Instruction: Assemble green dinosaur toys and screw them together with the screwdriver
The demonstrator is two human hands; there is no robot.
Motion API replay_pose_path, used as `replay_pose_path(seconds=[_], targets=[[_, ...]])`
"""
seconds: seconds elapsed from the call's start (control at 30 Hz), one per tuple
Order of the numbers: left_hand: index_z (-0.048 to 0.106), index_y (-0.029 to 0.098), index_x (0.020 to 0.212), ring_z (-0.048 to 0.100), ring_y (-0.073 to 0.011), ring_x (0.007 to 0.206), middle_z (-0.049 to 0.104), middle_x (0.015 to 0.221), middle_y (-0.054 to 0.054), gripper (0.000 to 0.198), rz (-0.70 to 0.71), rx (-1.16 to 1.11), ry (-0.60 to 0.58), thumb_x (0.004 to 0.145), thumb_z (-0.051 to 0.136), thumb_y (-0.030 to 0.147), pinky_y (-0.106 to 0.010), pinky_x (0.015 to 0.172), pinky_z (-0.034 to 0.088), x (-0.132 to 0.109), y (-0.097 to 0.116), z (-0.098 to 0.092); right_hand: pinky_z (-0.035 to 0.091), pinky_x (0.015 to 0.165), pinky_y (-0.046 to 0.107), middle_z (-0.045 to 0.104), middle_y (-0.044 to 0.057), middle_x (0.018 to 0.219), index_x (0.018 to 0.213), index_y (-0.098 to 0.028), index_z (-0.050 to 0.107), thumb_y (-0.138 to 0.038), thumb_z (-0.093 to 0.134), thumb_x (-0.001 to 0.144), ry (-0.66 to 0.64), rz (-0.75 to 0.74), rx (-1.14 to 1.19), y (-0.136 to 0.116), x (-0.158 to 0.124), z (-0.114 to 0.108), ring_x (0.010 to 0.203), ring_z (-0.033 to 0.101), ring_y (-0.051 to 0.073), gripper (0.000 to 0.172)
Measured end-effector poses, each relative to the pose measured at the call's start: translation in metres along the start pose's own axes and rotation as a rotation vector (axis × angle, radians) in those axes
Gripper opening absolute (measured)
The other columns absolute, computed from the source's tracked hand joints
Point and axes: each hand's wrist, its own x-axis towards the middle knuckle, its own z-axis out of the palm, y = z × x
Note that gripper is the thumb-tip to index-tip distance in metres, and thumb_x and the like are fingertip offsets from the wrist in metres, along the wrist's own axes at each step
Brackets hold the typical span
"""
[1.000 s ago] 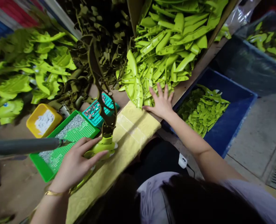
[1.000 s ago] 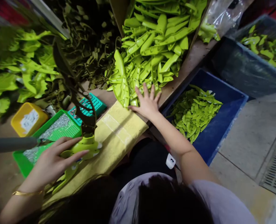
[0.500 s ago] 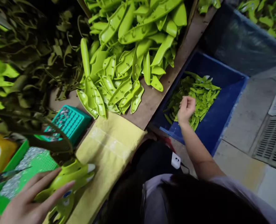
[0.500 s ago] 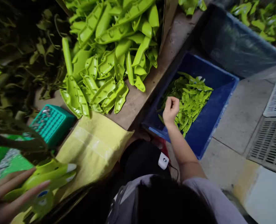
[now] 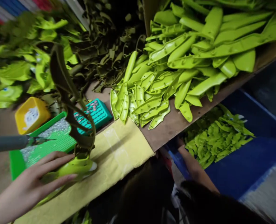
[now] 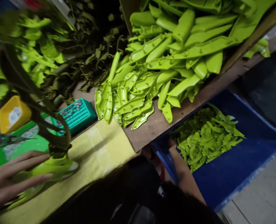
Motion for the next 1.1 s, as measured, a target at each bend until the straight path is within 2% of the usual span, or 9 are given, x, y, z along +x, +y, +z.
replay_pose_path(seconds=[0.17,0.3,0.4,0.57,0.63,0.73,0.9,1.0,1.1], targets=[[0.062,0.054,0.106,0.061,-0.0215,0.102,0.058,0.108,0.011,0.027,-0.086,-0.066,-0.019,0.079,0.063,0.055,-0.035,0.091,0.048,0.001,0.012,-0.003,0.055,0.081,0.039,0.062,0.014,0.110,0.133,-0.011,0.044,-0.034,0.044,0.095,0.304,0.016,0.134,-0.005,-0.052,-0.061,0.093,0.064,0.020,0.045],[0.066,0.032,0.109,0.059,-0.0217,0.095,0.058,0.107,0.002,0.042,-0.034,0.034,-0.029,0.081,0.056,0.062,-0.034,0.088,0.045,0.011,0.020,-0.004,0.050,0.056,0.029,0.063,0.008,0.094,0.150,-0.018,0.017,-0.043,0.044,0.091,0.459,-0.356,0.431,-0.059,-0.114,-0.101,0.060,0.058,0.014,0.070],[0.066,0.024,0.115,0.058,-0.0246,0.097,0.058,0.111,-0.004,0.059,-0.029,0.062,-0.114,0.079,0.053,0.069,-0.036,0.090,0.043,0.016,0.026,-0.005,0.050,0.055,0.029,0.063,0.010,0.101,0.150,-0.021,0.020,-0.051,0.046,0.089,0.327,-0.519,0.438,-0.114,-0.135,-0.107,0.056,0.055,0.012,0.073],[0.062,0.020,0.126,0.059,-0.0248,0.096,0.062,0.106,-0.006,0.068,0.006,-0.066,-0.177,0.080,0.054,0.069,-0.034,0.087,0.044,-0.004,0.013,-0.011,0.052,0.072,0.036,0.061,0.014,0.103,0.126,-0.014,0.057,-0.052,0.052,0.087,0.681,-0.709,0.147,-0.174,-0.155,-0.119,0.072,0.059,0.017,0.054],[0.064,0.021,0.125,0.059,-0.0241,0.094,0.062,0.103,-0.006,0.065,0.028,-0.102,-0.184,0.080,0.054,0.067,-0.032,0.085,0.046,-0.018,0.002,-0.012,0.052,0.073,0.035,0.064,0.010,0.092,0.114,-0.015,0.063,-0.048,0.050,0.089,0.639,-0.875,0.105,-0.209,-0.158,-0.121,0.072,0.059,0.017,0.044],[0.065,0.022,0.123,0.060,-0.0233,0.093,0.061,0.102,-0.007,0.060,0.041,-0.117,-0.170,0.081,0.056,0.064,-0.032,0.084,0.047,-0.040,-0.010,-0.013,0.051,0.079,0.035,0.070,0.008,0.092,0.115,-0.017,0.063,-0.043,0.050,0.090,0.345,-1.068,-0.116,-0.292,-0.154,-0.103,0.078,0.063,0.019,0.039],[0.068,0.027,0.119,0.060,-0.0216,0.092,0.060,0.097,-0.005,0.046,0.053,-0.091,-0.161,0.081,0.062,0.051,-0.030,0.081,0.046,-0.076,-0.013,-0.011,0.047,0.093,0.038,0.071,0.013,0.107,0.102,-0.014,0.066,-0.027,0.044,0.090,0.047,-1.173,-0.397,-0.436,-0.136,-0.029,0.103,0.064,0.026,0.028],[0.069,0.028,0.119,0.061,-0.0212,0.090,0.061,0.096,-0.004,0.043,0.022,-0.092,-0.145,0.080,0.065,0.048,-0.029,0.078,0.046,-0.090,-0.016,-0.010,0.046,0.098,0.045,0.066,0.020,0.117,0.117,-0.009,0.057,-0.038,0.061,0.083,-0.043,-1.066,-0.508,-0.477,-0.136,0.014,0.112,0.062,0.031,0.044],[0.068,0.028,0.119,0.061,-0.0217,0.091,0.061,0.096,-0.004,0.044,0.006,-0.098,-0.131,0.080,0.066,0.048,-0.029,0.077,0.046,-0.096,-0.021,-0.011,0.044,0.100,0.051,0.062,0.028,0.122,0.123,-0.004,0.052,-0.030,0.079,0.067,-0.088,-0.944,-0.536,-0.492,-0.140,0.033,0.116,0.060,0.035,0.068]])
